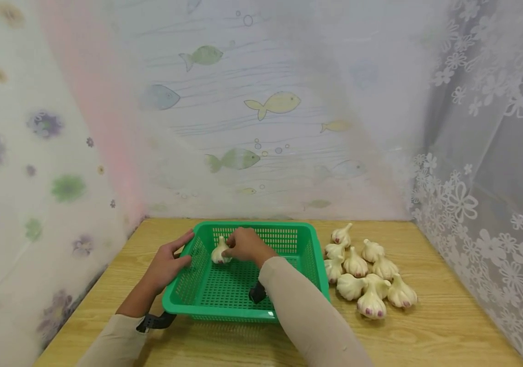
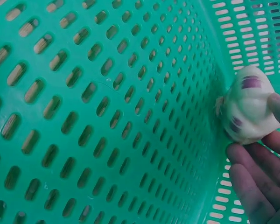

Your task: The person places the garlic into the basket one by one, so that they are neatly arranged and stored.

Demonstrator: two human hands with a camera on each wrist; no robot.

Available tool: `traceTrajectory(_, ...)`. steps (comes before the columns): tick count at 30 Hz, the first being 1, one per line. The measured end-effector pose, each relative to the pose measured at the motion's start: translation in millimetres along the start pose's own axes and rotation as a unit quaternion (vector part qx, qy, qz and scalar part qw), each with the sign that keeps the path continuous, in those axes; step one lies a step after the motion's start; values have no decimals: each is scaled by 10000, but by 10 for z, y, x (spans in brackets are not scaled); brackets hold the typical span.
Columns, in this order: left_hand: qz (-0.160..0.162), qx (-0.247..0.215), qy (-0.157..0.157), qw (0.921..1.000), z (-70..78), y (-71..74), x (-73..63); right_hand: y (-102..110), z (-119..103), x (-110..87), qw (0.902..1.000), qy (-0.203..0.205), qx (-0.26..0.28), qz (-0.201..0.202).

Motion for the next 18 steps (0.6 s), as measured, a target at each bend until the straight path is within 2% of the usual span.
traceTrajectory(6,3,-77,42,10000,-3,-4,13,-13,23,18,9998,-31,-149,-90)
traceTrajectory(11,-29,-29,-61,10000,16,-7,16,9,21,7,9995,-27,-318,-61)
traceTrajectory(18,-37,99,-60,9999,8,0,-6,56,22,-38,9997,-181,-126,-84)
Point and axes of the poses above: each hand's wrist, its own x-axis towards the middle knuckle, its own y-axis out of the back of the hand, z = x × y, the point moved 9 cm from there along x, towards the middle knuckle
